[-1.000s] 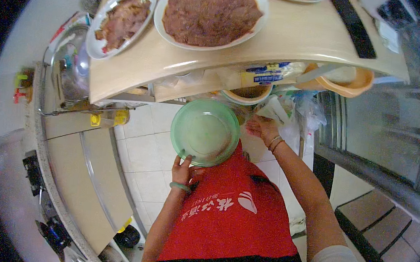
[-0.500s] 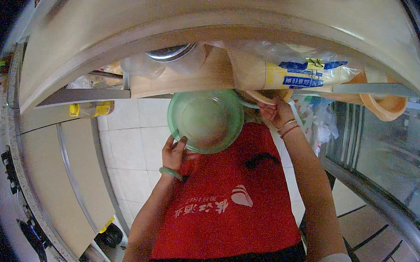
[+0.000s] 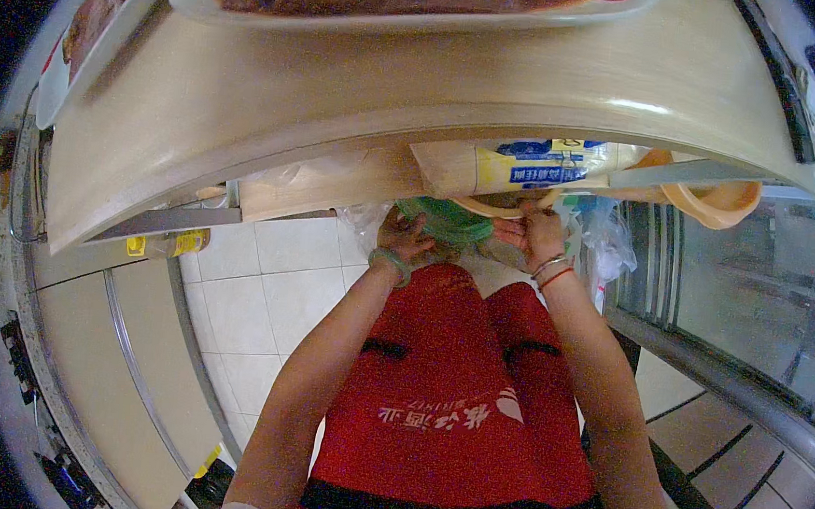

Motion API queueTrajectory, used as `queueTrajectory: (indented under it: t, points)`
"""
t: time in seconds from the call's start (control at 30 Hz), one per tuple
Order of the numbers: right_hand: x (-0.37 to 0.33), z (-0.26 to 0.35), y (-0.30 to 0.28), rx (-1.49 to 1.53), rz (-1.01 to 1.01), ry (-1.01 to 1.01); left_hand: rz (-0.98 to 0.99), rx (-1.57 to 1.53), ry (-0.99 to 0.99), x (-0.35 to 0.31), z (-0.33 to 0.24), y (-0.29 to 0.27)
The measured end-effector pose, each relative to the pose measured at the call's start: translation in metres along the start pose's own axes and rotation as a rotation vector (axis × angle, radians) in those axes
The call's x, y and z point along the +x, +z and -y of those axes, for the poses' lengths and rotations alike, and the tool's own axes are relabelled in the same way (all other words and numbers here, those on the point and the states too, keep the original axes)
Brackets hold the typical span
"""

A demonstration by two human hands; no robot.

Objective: The person stir-fries ingredients in a wok, adds water from a bowl, and then adds salt. They crack an egg into a bowl and whisk it with chopsticks while the food continues to cook in the wok.

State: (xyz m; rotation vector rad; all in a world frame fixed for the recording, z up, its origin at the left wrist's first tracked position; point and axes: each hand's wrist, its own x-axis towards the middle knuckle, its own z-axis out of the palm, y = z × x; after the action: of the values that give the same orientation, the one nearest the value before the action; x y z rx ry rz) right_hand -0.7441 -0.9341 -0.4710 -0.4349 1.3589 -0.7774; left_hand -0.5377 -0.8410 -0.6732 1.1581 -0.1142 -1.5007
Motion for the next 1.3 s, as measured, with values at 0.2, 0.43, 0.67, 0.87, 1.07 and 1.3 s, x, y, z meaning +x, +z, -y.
queueTrajectory:
  t: [0.2, 0.43, 0.67, 0.87, 1.07, 1.3]
  points:
    - [0.014, -0.034, 0.003, 0.158, -0.049, 0.083, -0.092, -0.246, -0.325, -0.093, -0.082, 0.024]
    - [-0.014, -0.035, 0.009, 0.004, 0.067, 0.316, 0.239, 0.957, 0.205, -0.226, -0.142, 0.047]
    - [-0.169, -0.075, -0.049, -0.811, 0.35, -0.013, 0.088, 0.634, -0.371, -0.381, -0.207, 0.051]
    - [-0.343, -0.089, -0.058, -0.838, 0.176, -0.065, 0.204, 0.575, -0.45, -0.469, -0.248, 0.083]
    - [-0.489, -0.097, -0.035, -0.714, 0.037, -0.295, 0.452, 0.742, -0.53, -0.528, -0.286, 0.13]
    - [-0.633, -0.071, -0.03, -0.383, -0.461, -0.285, 1.03, 1.004, -0.564, -0.565, -0.235, 0.223]
